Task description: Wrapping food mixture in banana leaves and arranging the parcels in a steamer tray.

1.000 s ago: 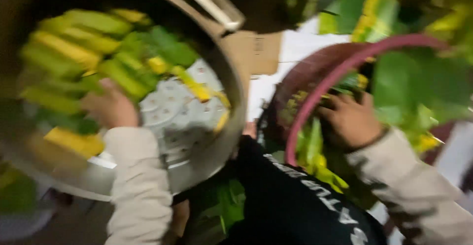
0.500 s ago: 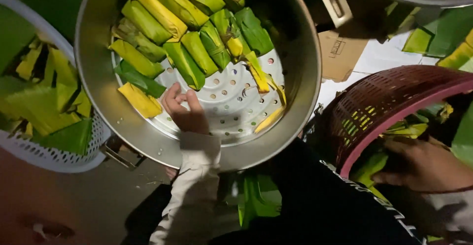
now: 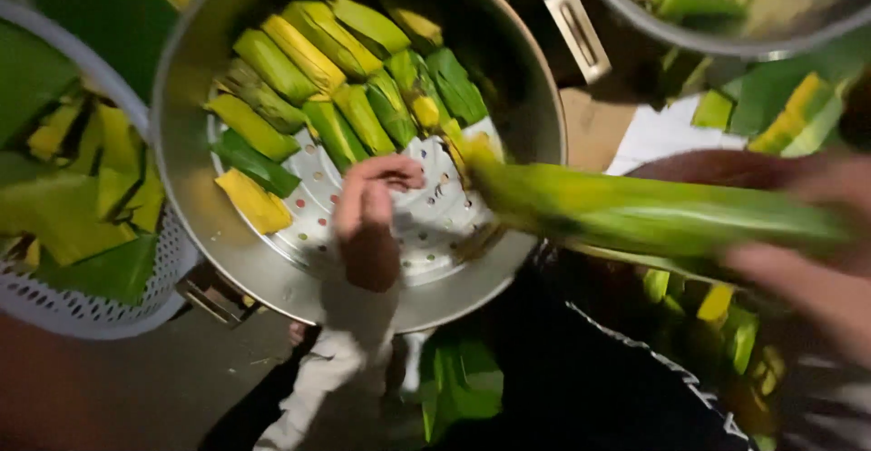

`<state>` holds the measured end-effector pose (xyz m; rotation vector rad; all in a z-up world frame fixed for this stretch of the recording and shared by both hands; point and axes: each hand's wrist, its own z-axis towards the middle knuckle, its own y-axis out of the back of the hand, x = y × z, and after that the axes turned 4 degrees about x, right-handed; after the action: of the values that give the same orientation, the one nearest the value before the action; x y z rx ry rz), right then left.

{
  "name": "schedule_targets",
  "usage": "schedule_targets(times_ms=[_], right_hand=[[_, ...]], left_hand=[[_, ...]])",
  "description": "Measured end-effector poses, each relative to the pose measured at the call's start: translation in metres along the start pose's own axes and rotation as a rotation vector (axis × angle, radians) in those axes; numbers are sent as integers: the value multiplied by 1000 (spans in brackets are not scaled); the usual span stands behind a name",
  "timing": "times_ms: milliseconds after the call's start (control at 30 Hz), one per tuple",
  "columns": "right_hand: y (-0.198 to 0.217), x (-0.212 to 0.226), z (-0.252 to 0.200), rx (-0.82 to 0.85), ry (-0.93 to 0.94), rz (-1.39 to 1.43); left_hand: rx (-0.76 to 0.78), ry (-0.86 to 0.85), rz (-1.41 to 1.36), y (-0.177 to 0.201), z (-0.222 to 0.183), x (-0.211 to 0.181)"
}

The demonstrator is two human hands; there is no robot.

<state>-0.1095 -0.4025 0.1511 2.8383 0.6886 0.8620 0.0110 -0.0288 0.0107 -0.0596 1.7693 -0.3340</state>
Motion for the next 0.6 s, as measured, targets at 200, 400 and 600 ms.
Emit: schedule_targets(times_ms=[200,400,600], right_hand=[[-84,142,73,56,407,265],[-102,173,89,-156,897,-458],[-120,168,102,-300,995,-352]], left_hand=[[233,38,-955,-21,-5,28],[-1,114,-811,-21,14,-37],[-525,334,-816,-41,36,-95]])
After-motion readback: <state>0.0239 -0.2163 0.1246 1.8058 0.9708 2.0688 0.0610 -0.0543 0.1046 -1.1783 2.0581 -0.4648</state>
